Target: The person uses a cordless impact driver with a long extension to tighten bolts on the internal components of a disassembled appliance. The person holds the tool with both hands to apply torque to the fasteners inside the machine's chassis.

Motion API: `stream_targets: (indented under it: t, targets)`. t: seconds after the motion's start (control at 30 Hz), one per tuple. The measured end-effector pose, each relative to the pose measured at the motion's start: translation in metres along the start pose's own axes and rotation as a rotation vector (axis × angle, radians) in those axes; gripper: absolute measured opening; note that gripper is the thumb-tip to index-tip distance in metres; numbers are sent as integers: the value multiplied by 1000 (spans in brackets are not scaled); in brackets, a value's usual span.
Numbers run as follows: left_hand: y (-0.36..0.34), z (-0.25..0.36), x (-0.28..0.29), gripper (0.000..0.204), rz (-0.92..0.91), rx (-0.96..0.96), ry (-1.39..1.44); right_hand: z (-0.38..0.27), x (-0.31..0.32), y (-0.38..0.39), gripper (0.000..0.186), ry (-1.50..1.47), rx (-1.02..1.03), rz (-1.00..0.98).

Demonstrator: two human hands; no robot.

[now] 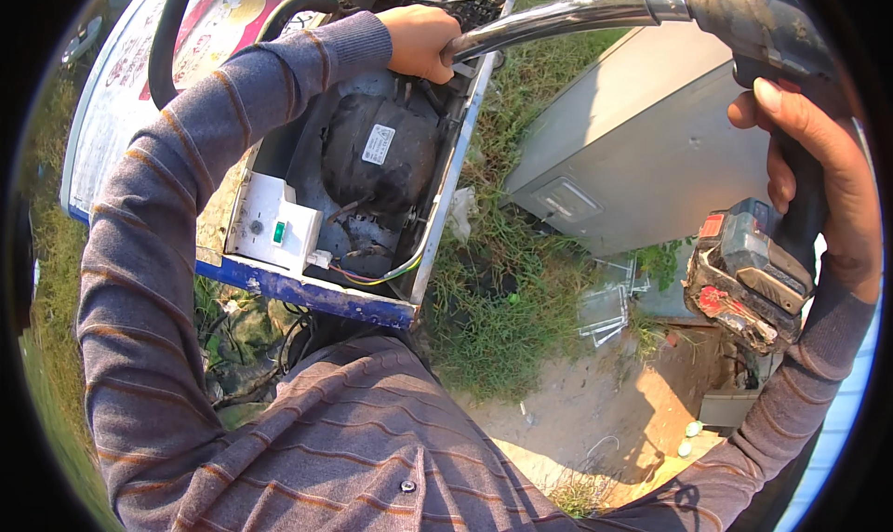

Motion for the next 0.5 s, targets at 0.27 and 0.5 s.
stream_targets:
  t: [0.27,0.5]
  targets:
    - [-9,-25,-21,34,16,161,137,-59,10,-41,38,-49,109,-210]
    - [-16,-39,-29,37,-18,220,192,-93,13,-102,35,16,132,-240]
Point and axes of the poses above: each hand's wrist, its own y-axis away from the middle knuckle, its own x-axis out of the back of the hand, z = x × y, the point moved 3 cm from there along -y, towards the middle knuckle, and after that the axes turned 1 degree about -x, right-handed, at the moved point
